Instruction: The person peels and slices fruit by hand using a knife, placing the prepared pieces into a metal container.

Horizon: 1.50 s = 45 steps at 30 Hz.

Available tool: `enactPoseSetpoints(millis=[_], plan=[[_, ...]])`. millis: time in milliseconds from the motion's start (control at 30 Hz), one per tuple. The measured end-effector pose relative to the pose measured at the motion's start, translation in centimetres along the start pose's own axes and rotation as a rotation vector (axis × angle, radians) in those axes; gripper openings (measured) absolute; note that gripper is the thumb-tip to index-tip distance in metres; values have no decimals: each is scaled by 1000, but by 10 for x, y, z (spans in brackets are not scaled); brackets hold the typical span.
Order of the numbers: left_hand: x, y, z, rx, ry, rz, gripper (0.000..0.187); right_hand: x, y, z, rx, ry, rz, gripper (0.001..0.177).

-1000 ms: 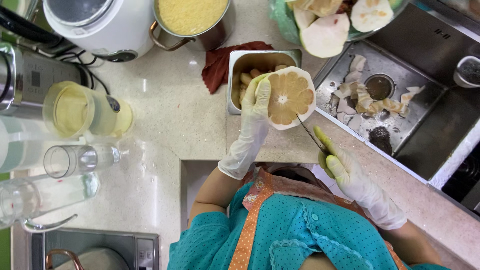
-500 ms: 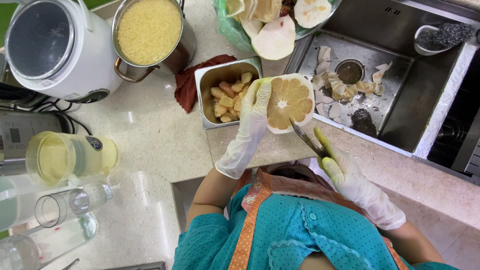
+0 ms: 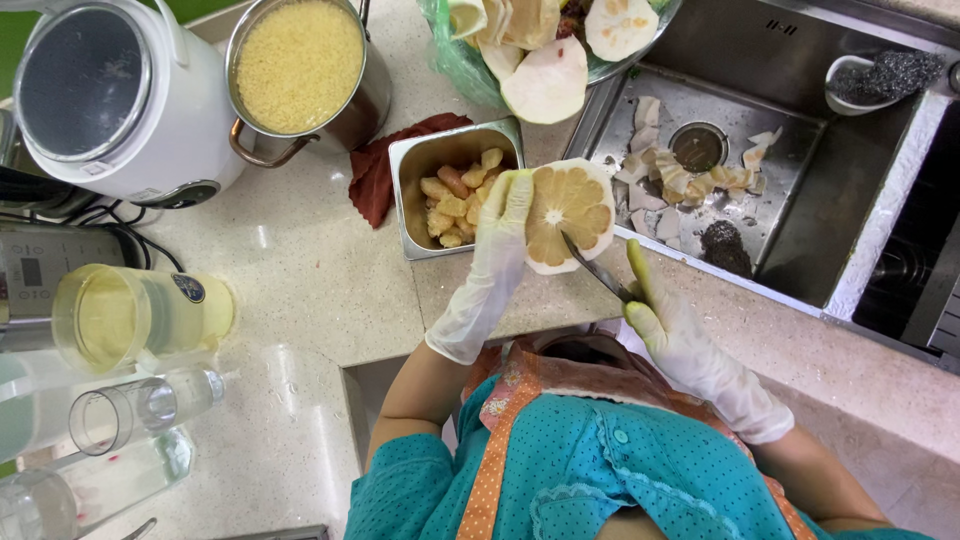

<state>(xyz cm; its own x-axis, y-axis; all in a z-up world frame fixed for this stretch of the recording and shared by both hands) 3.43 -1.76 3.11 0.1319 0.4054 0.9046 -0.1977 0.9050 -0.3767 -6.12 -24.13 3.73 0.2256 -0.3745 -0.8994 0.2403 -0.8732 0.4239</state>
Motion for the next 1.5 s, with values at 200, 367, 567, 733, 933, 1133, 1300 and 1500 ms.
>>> enactPoseSetpoints(millis=[200,367,567,733,933,1133,1300,1500], plan=[[-14,-11,7,25,110,-124,38,10,-7,-19,-9,-184,-57,80],[-4,-9,1,6,23,34,37,6,-4,-9,44,43,-3,78],[-14,-17,20,-18,-80,-101,39,32,-14,-21,22,-73,-105,59],[-18,-15,24,-29,25,5,38,30,-14,-10,33,7,-225,67],[-34,-11,21,41,27,17,37,16,-13,-24,72,137,-136,62],[-49,-12,16,-24,122,104,36,47,-27,-22,23,-253,-720,64],[-45,-22,12,-107,192,268,42,53,-25,-23,20,-261,-937,69],[-10,-31,30,-218,174,-76,66,31,-15,-28,59,-320,-702,82]])
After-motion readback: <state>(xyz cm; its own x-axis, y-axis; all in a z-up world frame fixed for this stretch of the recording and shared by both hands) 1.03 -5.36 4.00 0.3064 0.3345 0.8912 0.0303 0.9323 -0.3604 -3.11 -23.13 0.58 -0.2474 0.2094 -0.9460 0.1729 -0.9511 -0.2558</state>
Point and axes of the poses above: each hand's wrist, its own z-axis away from the middle knuckle, its own y-axis out of the back of the hand, x = y × z, the point moved 3 cm from there along -z, towards the middle knuckle, and after that the axes turned 6 degrees about x, right-handed, at the moved point
